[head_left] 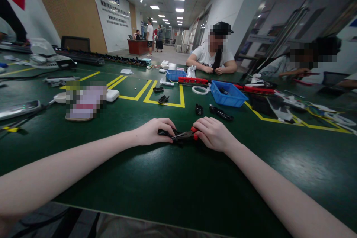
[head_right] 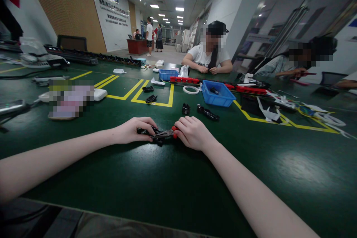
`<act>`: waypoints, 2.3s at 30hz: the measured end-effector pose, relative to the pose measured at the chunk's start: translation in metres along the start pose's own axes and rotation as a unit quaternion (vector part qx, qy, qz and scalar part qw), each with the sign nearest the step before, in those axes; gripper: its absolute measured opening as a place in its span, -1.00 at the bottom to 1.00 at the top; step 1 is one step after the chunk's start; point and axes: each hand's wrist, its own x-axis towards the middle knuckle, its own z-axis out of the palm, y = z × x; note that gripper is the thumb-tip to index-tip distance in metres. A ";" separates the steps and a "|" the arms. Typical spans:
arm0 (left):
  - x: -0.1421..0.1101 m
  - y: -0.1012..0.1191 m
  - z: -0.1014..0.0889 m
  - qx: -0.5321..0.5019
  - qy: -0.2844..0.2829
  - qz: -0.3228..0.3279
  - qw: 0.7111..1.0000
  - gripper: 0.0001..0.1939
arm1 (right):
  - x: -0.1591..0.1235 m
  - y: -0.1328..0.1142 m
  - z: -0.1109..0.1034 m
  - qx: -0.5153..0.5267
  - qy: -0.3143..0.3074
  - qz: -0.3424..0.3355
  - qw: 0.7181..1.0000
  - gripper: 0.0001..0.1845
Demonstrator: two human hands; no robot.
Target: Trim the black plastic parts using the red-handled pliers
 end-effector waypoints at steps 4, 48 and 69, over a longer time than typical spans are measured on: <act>-0.001 0.002 -0.001 -0.001 0.002 -0.005 1.000 -0.88 | -0.001 0.001 0.000 -0.004 0.014 0.005 1.000 -0.64; 0.001 0.007 -0.002 0.022 -0.001 0.015 1.000 -0.92 | 0.000 0.006 0.000 -0.037 0.046 0.002 0.998 -0.63; 0.000 0.006 -0.003 0.021 -0.007 0.005 1.000 -0.88 | -0.001 0.007 -0.002 -0.041 0.056 -0.006 0.998 -0.67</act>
